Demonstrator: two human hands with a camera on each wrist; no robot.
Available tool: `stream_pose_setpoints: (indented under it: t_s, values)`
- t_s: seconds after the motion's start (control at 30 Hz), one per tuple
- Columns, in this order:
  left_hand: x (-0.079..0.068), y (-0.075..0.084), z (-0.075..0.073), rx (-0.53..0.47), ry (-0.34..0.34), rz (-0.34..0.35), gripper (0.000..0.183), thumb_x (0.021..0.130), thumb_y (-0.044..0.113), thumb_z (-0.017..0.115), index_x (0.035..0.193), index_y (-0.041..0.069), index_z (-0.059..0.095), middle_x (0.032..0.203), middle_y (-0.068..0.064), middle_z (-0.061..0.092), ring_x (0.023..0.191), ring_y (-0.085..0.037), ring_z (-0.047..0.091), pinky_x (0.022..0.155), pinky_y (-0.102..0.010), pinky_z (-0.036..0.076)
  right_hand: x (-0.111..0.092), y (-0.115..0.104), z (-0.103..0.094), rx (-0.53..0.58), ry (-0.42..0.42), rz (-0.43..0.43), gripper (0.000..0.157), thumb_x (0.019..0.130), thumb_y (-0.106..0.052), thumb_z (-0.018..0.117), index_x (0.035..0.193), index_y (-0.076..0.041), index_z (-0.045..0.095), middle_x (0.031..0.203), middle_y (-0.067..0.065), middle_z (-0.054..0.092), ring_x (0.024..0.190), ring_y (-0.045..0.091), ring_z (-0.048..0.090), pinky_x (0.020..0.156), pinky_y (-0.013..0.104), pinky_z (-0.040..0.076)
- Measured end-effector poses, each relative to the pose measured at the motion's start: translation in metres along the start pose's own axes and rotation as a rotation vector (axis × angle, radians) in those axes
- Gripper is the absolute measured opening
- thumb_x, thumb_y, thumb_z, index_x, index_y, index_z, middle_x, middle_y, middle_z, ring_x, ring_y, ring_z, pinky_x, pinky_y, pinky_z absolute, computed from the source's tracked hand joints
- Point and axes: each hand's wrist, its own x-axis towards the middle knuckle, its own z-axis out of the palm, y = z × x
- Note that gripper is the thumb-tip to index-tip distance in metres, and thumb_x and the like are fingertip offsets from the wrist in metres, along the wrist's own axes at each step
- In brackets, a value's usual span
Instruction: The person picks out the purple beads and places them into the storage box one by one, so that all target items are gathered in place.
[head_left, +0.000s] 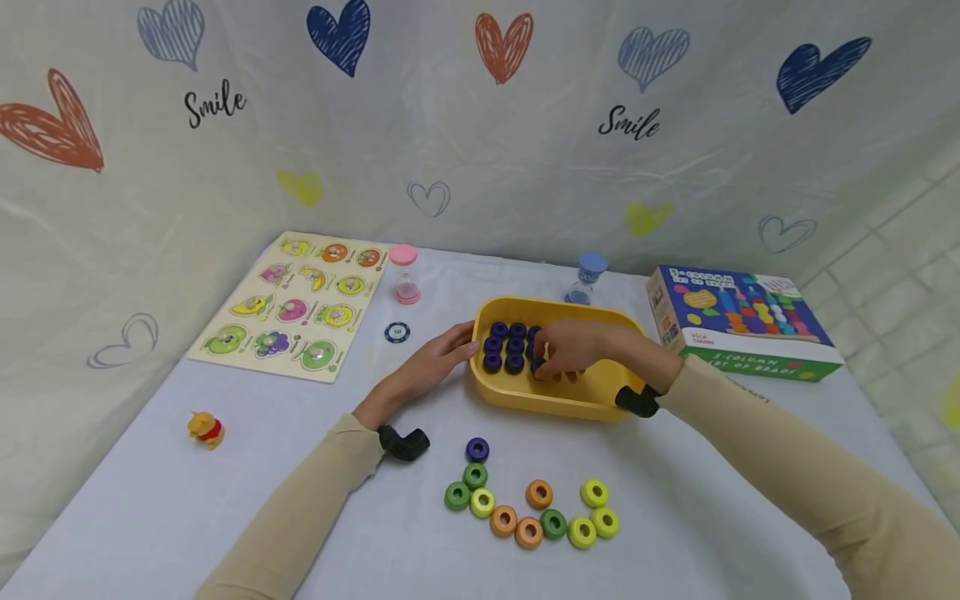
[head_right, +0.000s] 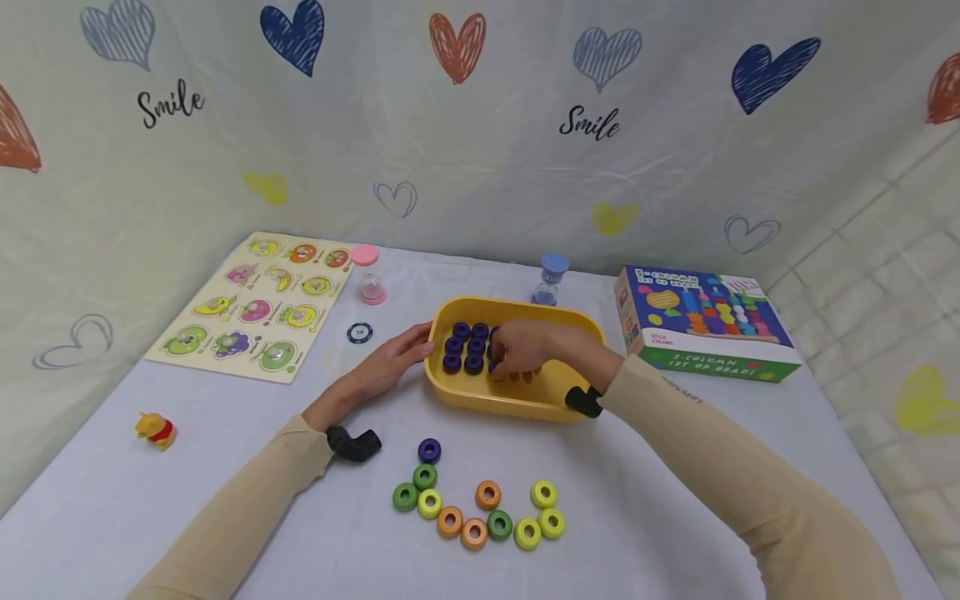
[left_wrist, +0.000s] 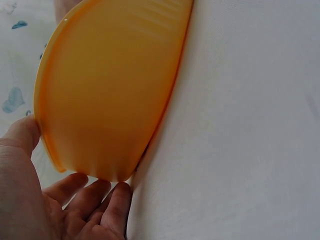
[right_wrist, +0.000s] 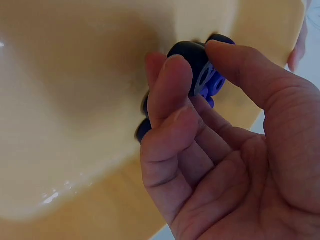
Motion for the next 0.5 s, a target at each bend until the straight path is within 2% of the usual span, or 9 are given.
stream_pose_setpoints:
  t_s: [0.5]
  values:
    - [0.0009,-0.0006,-0.0003,-0.01,-0.003,0.006,0.058,0.096,0.036,0.041,0.143,0.009,0.023,0.144,-0.007,0.029,0.131,-0.014,0.026,0.106,-0.033,0.023,0.001,-0.006,0.0019,-0.008,-0.014,0.031,0.036,0.086,-0.027,0.061,0.113,-0.003,0.052,0.077,0.005,0.063,0.06,0.019,0.062,0.057,0.028,0.051]
